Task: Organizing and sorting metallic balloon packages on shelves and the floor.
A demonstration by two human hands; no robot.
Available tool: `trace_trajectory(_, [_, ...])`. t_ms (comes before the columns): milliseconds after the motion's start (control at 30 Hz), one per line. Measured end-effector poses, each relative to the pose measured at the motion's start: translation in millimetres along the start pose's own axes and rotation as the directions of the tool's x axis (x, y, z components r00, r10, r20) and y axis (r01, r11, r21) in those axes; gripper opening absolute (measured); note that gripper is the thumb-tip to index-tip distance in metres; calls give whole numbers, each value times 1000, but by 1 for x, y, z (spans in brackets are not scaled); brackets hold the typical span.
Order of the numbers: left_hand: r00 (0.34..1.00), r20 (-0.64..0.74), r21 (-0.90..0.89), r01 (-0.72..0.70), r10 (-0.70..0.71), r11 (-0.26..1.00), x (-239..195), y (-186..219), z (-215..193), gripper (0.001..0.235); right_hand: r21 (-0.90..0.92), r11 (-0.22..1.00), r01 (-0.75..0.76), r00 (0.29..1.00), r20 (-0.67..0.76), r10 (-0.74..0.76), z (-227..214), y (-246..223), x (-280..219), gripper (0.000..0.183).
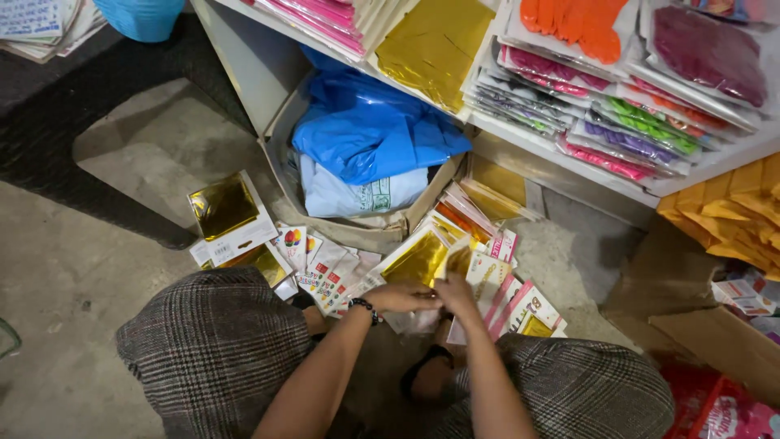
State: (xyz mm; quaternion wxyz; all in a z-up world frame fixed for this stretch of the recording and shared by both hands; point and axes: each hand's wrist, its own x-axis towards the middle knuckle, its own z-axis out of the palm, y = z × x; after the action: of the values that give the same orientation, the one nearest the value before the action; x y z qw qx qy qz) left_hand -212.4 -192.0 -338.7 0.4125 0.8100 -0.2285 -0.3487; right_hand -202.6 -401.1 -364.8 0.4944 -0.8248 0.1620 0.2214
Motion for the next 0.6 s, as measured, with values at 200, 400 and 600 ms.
trace_trajectory(200, [932, -358, -129, 6, -52, 992, 25, -27, 36, 78, -466, 878, 110, 987, -52, -151, -75, -108, -93, 35])
trace_trajectory(400, [933, -64, -953, 48, -354, 300, -25, 49, 66, 49, -464, 831, 307, 918, -86, -387, -108, -143, -137, 37])
trace_trajectory(600, [899, 98, -995, 94, -427, -30, -60, 81, 83, 47, -79, 902, 425, 905, 59, -421, -124, -156, -140, 29])
